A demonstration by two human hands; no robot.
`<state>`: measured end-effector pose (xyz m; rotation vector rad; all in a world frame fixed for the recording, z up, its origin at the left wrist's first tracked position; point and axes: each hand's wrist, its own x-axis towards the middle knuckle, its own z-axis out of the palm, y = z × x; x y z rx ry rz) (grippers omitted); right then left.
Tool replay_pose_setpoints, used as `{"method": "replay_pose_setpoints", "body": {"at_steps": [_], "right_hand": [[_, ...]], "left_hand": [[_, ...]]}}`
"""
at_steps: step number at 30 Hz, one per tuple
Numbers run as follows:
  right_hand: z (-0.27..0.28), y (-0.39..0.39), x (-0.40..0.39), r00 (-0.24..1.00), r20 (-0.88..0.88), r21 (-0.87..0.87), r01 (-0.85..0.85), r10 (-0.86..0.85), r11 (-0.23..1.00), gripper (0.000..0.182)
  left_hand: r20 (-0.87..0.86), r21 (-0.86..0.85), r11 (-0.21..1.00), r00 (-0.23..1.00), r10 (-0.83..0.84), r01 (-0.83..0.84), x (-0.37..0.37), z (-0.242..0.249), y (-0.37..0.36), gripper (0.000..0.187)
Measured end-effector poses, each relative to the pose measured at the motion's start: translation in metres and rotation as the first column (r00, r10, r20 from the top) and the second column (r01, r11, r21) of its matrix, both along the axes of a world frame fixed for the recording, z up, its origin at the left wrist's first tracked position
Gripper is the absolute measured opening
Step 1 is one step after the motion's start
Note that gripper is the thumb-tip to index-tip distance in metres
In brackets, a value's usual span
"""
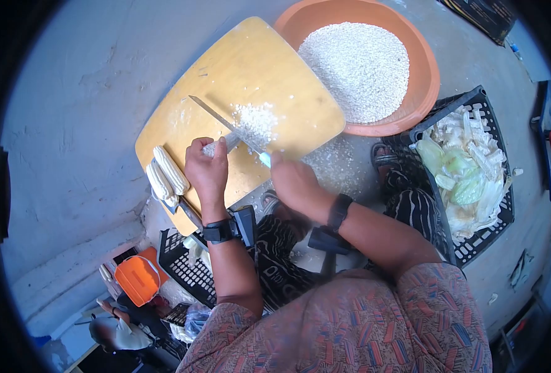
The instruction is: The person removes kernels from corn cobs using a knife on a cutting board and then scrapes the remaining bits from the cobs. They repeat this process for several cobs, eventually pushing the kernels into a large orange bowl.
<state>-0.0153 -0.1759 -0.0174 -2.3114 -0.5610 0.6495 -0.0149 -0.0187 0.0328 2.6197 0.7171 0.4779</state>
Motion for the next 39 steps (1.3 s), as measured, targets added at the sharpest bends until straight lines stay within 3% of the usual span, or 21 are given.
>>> {"method": "replay_pose_setpoints", "body": {"at_steps": [11,15,17,23,30,36,39], "right_hand": [[-0.007,0.008,0.017,0.999,-0.034,-0.01,0.022,-0.023,1.0,0.028],[-0.004,0.007,0.021,0.999,-0.036,-0.069,-0.014,0.012,0.998,0.029],[-0.007,0.008,0.02,1.0,-0.024,-0.043,-0.004,0.003,0.999,0.03],[-0.005,0.006,0.014,0.999,0.007,0.067,0.04,-0.041,0.997,0.03],[0.009,0.005,0.001,0.997,0.058,0.039,-0.044,0.041,0.998,0.028],[-0.007,0.011,-0.003,0.999,0.038,-0.016,-0.038,0.039,0.999,0.027],[-0.016,0.015,0.004,0.998,0.046,-0.042,-0.037,0.039,0.998,0.026]], "left_hand": [[-0.064,-0.05,0.998,0.997,-0.047,0.043,0.0,0.0,-0.002,0.029],[-0.043,-0.055,0.998,0.999,0.014,-0.016,-0.005,0.0,0.004,0.027],[-0.054,-0.15,0.984,0.995,0.085,-0.093,-0.007,0.003,0.007,0.024],[-0.037,-0.041,0.987,0.987,0.155,-0.157,-0.015,-0.002,0.022,0.021],[-0.047,-0.001,0.985,0.984,0.172,-0.172,-0.013,-0.007,0.027,0.024],[-0.066,-0.053,0.987,0.986,0.151,-0.155,-0.012,-0.003,0.025,0.026],[-0.105,-0.001,0.988,0.983,0.153,-0.154,-0.011,-0.002,0.024,0.029]]}}
